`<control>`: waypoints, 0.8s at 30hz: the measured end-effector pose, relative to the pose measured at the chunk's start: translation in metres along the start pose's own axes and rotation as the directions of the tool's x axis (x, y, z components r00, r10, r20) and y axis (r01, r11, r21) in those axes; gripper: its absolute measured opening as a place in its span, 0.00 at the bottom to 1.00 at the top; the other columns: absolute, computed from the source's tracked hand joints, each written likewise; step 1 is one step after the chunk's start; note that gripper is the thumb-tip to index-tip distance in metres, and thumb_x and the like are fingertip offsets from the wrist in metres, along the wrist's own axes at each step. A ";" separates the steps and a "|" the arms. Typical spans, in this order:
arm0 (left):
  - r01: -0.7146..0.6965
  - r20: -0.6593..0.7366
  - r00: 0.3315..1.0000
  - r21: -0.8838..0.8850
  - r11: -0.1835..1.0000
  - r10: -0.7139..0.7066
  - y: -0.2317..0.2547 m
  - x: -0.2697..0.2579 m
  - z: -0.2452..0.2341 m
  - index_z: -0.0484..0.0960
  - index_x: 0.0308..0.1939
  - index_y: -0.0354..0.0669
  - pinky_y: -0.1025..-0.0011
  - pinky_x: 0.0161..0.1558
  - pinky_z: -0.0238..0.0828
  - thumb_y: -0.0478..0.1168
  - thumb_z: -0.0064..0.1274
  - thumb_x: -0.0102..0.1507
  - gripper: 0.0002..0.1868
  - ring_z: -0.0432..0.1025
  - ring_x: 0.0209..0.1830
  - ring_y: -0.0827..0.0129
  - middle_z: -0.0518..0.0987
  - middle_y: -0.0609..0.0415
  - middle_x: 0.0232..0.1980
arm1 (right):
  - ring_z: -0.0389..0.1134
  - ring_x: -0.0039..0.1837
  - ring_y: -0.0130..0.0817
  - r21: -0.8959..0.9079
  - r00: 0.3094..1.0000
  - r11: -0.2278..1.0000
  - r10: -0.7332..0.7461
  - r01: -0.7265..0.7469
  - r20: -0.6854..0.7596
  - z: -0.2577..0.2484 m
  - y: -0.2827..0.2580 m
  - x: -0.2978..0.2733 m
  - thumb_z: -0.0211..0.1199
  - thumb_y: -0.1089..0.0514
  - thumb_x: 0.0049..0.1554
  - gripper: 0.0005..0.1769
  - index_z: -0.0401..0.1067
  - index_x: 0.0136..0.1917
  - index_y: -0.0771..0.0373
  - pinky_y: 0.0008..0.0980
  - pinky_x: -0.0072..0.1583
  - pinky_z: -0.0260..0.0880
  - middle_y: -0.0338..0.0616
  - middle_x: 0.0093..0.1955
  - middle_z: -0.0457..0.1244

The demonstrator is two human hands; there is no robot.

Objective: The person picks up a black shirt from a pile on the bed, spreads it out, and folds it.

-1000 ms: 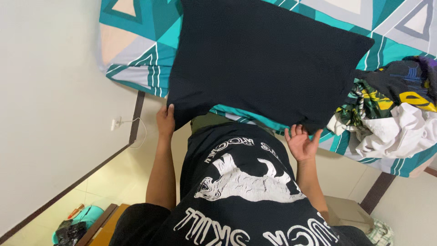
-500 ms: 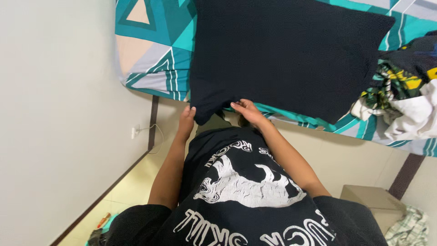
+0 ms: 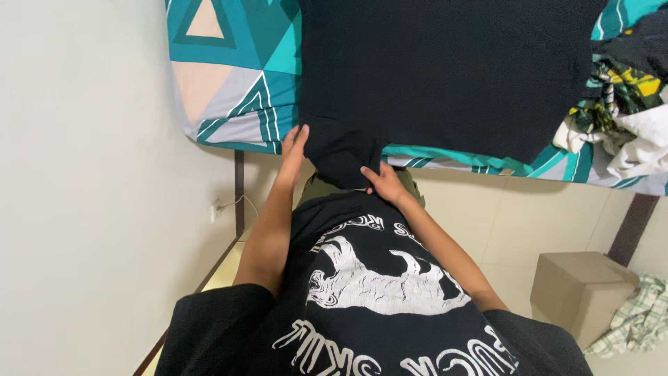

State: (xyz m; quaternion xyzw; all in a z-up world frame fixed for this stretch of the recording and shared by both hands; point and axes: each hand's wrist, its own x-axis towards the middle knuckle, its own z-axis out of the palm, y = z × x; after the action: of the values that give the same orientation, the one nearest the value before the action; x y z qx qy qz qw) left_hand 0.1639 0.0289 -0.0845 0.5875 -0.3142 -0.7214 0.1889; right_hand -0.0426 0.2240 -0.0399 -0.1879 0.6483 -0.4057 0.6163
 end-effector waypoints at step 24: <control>-0.311 -0.145 0.938 0.047 0.949 0.315 0.018 0.027 0.004 0.73 0.64 0.28 0.77 0.63 0.62 0.43 0.55 0.72 0.23 0.70 0.62 0.72 0.79 0.45 0.62 | 0.48 0.35 0.19 0.111 0.926 0.986 -0.075 0.124 -0.369 -0.017 -0.009 0.034 0.61 0.43 0.64 0.23 0.66 0.34 0.59 0.28 0.36 0.48 0.29 0.31 0.54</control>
State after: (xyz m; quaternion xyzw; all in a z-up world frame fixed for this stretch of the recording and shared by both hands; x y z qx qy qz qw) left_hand 0.1516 -0.0009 -0.0915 0.5849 -0.3967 -0.6321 0.3177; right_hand -0.0671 0.1985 -0.0568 -0.1010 0.7125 -0.5064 0.4751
